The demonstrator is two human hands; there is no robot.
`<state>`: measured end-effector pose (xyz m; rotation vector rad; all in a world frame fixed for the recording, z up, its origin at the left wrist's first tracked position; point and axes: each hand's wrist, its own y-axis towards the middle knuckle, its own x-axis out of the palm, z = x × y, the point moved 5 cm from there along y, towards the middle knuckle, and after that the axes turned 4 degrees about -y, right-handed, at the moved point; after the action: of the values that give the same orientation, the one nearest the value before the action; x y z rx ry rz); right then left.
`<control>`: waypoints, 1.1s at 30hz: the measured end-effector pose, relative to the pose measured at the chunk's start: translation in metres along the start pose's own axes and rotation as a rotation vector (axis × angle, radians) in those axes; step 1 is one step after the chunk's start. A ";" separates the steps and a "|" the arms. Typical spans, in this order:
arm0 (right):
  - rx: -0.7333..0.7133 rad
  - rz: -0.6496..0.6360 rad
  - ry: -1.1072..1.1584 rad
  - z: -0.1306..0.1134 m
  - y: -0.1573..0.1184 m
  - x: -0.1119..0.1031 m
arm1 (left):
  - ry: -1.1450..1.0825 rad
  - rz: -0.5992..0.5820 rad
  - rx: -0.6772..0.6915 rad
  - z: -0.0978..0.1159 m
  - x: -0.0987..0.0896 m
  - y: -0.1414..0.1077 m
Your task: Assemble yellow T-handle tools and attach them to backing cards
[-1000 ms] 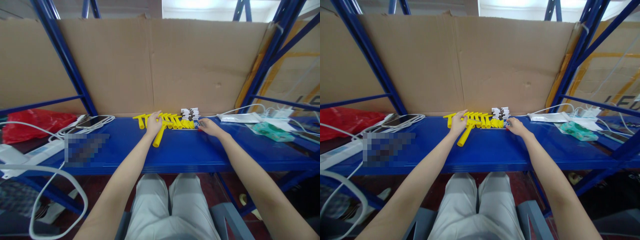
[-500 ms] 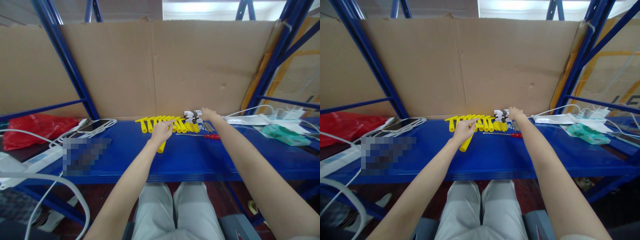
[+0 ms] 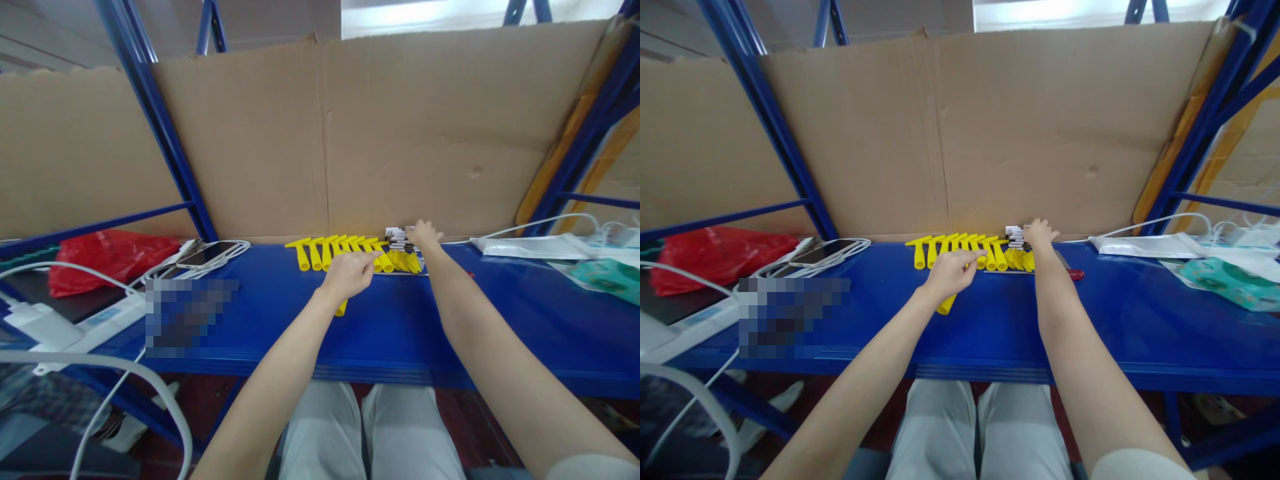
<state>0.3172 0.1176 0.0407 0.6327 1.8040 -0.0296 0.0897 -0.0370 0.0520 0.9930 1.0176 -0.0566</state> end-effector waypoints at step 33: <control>-0.224 0.042 -0.217 -0.002 0.007 0.006 | -0.030 -0.043 0.024 0.004 0.000 0.001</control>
<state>0.3170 0.1268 0.0380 0.4872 1.5571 0.1262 0.0930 -0.0398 0.0533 0.9891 1.0129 -0.1194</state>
